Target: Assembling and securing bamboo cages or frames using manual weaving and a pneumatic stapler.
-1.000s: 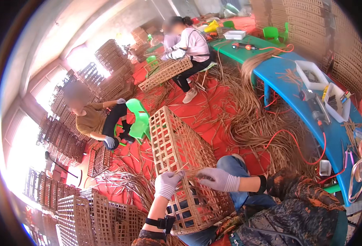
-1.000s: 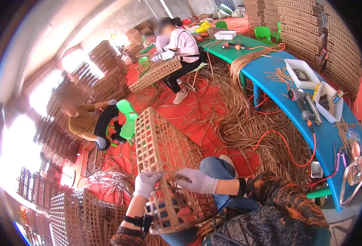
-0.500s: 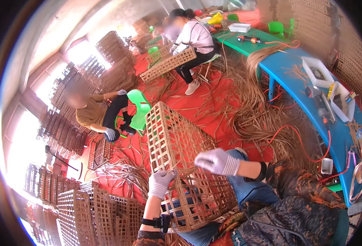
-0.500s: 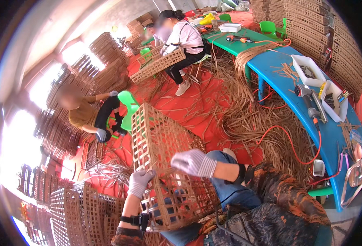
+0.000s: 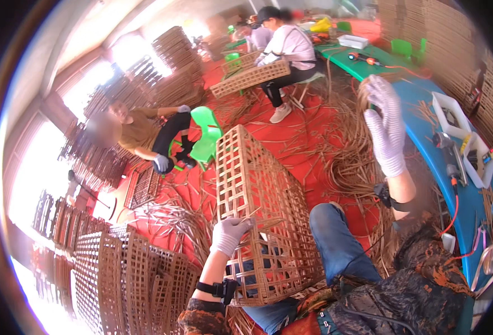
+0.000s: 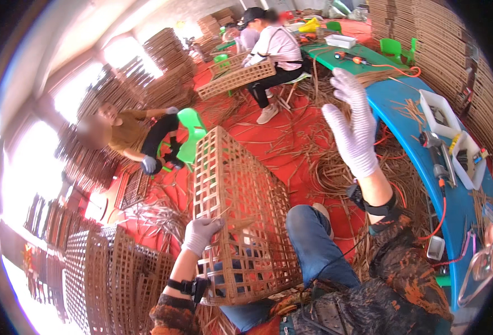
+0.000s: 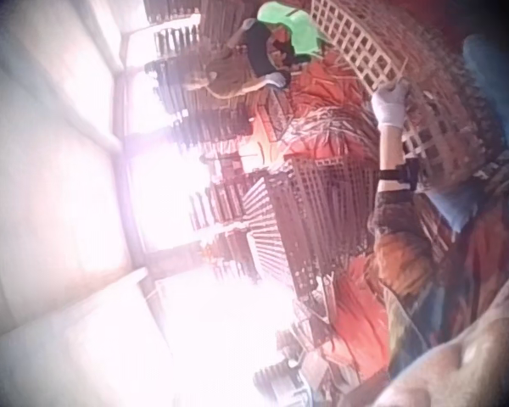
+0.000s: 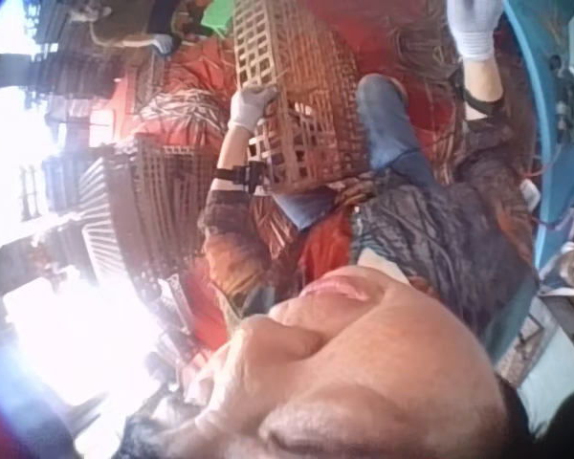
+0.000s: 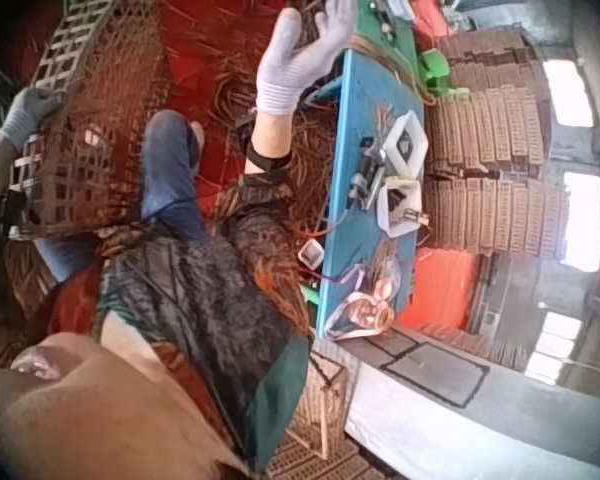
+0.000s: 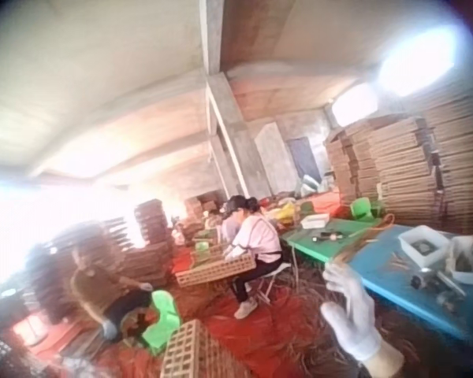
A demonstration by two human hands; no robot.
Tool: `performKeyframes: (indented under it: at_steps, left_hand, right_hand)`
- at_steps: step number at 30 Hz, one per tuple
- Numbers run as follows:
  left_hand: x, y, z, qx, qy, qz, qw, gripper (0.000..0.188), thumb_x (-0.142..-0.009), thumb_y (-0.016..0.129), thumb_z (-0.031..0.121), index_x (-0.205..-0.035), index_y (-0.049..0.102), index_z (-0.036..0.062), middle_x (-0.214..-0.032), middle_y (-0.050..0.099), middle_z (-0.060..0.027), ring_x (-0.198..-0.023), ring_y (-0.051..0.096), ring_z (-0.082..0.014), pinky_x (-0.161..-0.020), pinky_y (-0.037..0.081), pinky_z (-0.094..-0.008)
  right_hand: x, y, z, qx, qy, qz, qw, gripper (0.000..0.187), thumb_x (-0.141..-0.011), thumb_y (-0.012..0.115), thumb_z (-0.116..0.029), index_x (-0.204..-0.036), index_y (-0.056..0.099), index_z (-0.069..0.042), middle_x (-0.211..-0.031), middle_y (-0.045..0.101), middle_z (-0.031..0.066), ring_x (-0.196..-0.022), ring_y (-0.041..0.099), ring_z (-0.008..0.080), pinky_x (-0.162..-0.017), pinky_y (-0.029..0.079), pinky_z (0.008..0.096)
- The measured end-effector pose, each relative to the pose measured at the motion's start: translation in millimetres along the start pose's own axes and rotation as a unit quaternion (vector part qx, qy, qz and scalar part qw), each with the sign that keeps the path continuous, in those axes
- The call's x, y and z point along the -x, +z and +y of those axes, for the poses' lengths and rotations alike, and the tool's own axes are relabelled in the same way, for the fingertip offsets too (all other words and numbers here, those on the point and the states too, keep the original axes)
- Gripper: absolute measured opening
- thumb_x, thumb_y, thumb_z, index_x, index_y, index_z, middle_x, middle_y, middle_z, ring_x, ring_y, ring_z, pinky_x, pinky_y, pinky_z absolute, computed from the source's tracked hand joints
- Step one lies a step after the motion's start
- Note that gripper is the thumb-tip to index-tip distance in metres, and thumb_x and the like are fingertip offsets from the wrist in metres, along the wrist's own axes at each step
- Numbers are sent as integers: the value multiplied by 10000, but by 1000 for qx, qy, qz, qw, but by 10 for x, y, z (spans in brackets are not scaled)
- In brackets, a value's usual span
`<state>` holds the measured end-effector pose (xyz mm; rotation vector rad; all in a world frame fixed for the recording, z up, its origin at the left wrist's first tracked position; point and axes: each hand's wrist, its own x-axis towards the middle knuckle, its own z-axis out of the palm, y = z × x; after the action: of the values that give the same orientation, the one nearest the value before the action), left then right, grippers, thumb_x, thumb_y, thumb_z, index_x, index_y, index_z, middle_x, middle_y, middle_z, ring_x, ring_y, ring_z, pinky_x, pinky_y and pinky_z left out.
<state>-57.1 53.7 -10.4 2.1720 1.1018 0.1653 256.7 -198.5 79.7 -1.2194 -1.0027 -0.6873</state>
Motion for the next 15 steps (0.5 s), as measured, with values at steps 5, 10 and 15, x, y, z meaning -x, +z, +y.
performKeyframes:
  at_steps: [5,10,15]
  left_hand:
    - [4,9,-37,-6,6,-12,1000,515,-785,698,510,-820,704,-4,-640,586,-128,-644,579,-190,-678,464,-327]
    - [-39,37,-9,-33,11,-23,999,545,-780,684,544,-795,696,0,-625,569,-132,-608,565,-222,-657,461,-346]
    - [15,3,51,-1,-12,-31,999,541,-775,689,550,-819,709,11,-619,581,-120,-584,560,-205,-641,465,-339]
  right_hand:
    - [76,-19,18,-19,4,-9,1000,462,-873,588,-53,-1313,453,-19,-1355,490,124,-1205,512,223,-1013,403,366]
    - [-95,-203,-37,35,-48,26,998,421,-935,538,-138,-1317,444,13,-1363,484,130,-1225,495,225,-1053,366,365]
    - [-212,-321,-128,-19,-45,66,997,326,-959,495,-132,-1252,510,9,-1265,554,125,-1179,522,208,-1038,377,338]
